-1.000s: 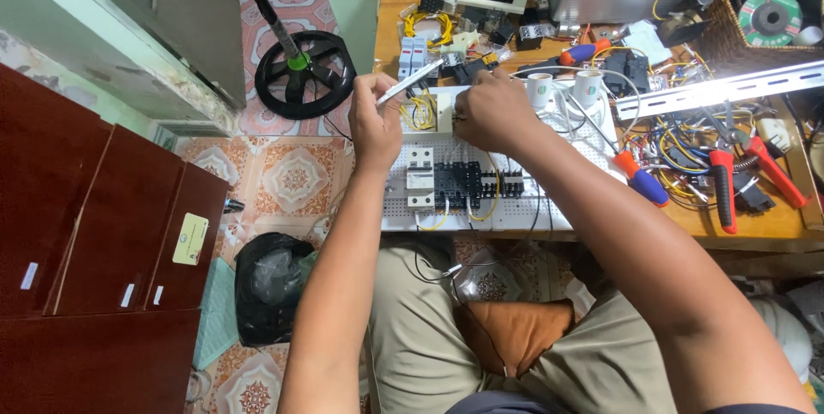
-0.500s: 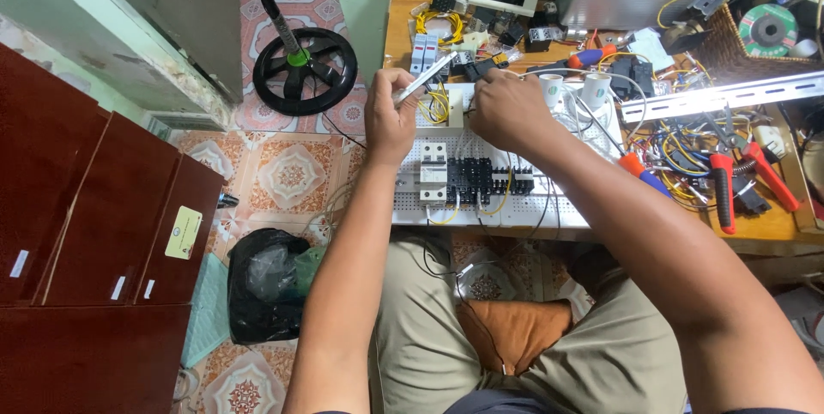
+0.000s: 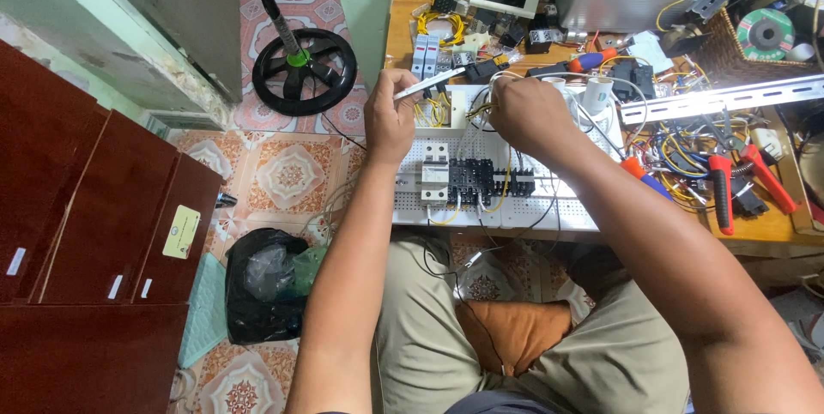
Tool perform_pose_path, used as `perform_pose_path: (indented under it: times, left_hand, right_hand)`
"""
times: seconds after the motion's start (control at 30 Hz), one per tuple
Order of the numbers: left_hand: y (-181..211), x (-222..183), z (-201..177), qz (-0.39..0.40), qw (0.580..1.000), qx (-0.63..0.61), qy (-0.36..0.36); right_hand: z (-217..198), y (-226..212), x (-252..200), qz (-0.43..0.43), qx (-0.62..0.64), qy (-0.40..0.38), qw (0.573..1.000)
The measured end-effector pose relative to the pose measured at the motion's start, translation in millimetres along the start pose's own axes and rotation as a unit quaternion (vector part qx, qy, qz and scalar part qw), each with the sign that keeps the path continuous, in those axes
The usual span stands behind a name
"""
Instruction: Connecting various electrical components like switches and breakers on a test board using wires and a screwdriver.
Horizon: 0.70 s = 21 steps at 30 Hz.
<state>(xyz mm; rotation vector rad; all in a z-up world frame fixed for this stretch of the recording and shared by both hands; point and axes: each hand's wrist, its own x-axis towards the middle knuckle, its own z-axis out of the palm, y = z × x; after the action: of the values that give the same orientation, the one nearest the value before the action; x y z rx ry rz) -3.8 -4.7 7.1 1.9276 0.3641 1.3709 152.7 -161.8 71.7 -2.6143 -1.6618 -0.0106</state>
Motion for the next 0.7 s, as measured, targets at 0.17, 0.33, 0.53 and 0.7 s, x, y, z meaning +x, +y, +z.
perform_pose_path:
  times: [0.17, 0.33, 0.53, 0.7]
  left_hand:
    - [-2.6, 1.4, -4.2, 0.022, 0.999, 0.027, -0.004]
    - [-13.1, -0.4, -2.9, 0.041, 0.996, 0.074, -0.021]
    - [-10.5, 1.3, -3.9, 0.039, 0.997, 0.058, -0.037]
    - [1.8, 2.7, -6.9, 0.024, 0.998, 0.036, -0.039]
  right_hand:
    - [4.5, 10.0, -2.5, 0.005, -0.003, -0.010, 1.000]
    - [-16.3, 13.8, -11.6, 0.007, 0.000, -0.015, 1.000]
    - [-22.8, 7.5, -16.0, 0.024, -0.012, -0.010, 1.000]
    - [-14.2, -5.2, -8.1, -0.023, 0.125, 0.005, 0.992]
